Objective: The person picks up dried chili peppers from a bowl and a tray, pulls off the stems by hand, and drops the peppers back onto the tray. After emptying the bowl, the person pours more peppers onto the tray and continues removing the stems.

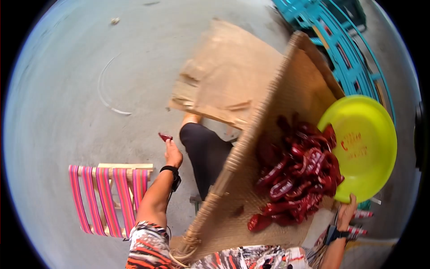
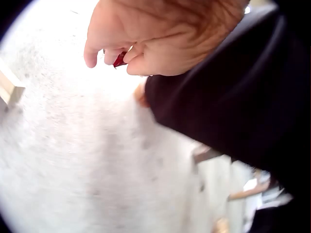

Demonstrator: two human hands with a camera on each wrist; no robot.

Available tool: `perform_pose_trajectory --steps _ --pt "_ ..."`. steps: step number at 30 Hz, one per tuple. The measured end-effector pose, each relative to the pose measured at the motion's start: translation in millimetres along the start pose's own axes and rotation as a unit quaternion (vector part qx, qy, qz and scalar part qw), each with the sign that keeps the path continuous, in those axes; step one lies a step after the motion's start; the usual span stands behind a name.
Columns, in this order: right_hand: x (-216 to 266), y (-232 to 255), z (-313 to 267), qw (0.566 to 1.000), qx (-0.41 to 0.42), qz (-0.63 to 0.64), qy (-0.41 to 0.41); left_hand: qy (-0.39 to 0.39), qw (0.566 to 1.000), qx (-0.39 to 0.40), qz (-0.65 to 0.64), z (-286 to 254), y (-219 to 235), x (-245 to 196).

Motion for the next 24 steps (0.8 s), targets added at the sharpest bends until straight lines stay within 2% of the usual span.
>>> perform_pose_trajectory --steps 1,2,3,4,6,8,10,12,13,14,16,17,20,22,23,24 --pt "1.4 -16.6 -8.9 0.999 -0.012 0.008 0.042 -0.063 0.997 -0.048 -0.023 0.2 -7.9 -7.9" --pt "7.4 -34.6 -19.8 0.998 -0.028 0.006 0.05 -0.126 0.986 -0.099 -0.047 3.1 -9.4 -13.9" --pt "4.7 -25.3 -16.0 0.997 -0.025 0.002 0.066 -0.217 0.971 -0.093 0.04 5.1 -6.8 -14.9" --pt "4.1 -27.1 -17.8 0.994 -0.032 -0.007 0.103 -0.188 0.98 -0.004 -0.062 16.0 8.7 -22.5" --pt "6.3 -46.2 -32.4 0.984 -0.098 0.004 0.147 -0.307 0.944 -0.013 -0.116 -18.7 65.0 -73.6" --pt "6.8 -48.9 -40.9 0.977 -0.12 -0.041 0.173 -0.245 0.918 0.024 -0.31 -55.6 118.6 -125.4" --pt "4.7 -44.4 -46.9 0.964 -0.136 -0.101 0.206 -0.298 0.918 0.016 -0.263 -78.0 163.3 -147.7" --pt "0.7 -39.8 -52.7 0.942 -0.149 -0.178 0.242 -0.414 0.909 -0.013 -0.05 -114.1 216.5 -187.4" --pt "6.6 -58.4 -58.9 0.945 -0.137 -0.098 0.279 -0.406 0.908 -0.025 -0.095 -137.0 236.8 -214.8" --pt "6.0 -59.4 -60.0 0.944 -0.14 -0.091 0.283 -0.395 0.907 -0.036 -0.14 -163.1 255.3 -241.9" --pt "2.6 -54.9 -59.7 0.942 -0.146 -0.074 0.292 -0.443 0.895 -0.028 -0.037 -214.0 288.3 -293.2" --pt "2.1 -55.3 -59.8 0.942 -0.144 -0.054 0.297 -0.44 0.898 -0.02 0.001 -238.4 300.1 -316.2" --pt "-0.7 -53.7 -57.2 0.941 -0.144 -0.012 0.305 -0.445 0.889 -0.006 0.104 -305.6 316.1 -364.1" --pt "-1.8 -50.2 -52.3 0.939 -0.157 -0.013 0.305 -0.448 0.886 0.053 0.112 -344.2 316.1 -392.0" --pt "-4.0 -49.5 -48.8 0.945 -0.153 0.031 0.287 -0.464 0.876 0.086 0.098 -356.5 312.4 -394.7" --pt "-7.3 -49.8 -44.3 0.949 -0.147 0.072 0.268 -0.447 0.881 0.151 0.047 -371.3 306.6 -405.0"
Point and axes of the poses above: each hand's wrist, its own z-axis towards the middle knuckle, its own y-axis out of the back of the hand, x = y × z, the point moved 1 cm from there along z, towards the middle knuckle, and after that the axes turned 13 degrees about -y, right-handed, at the moved point
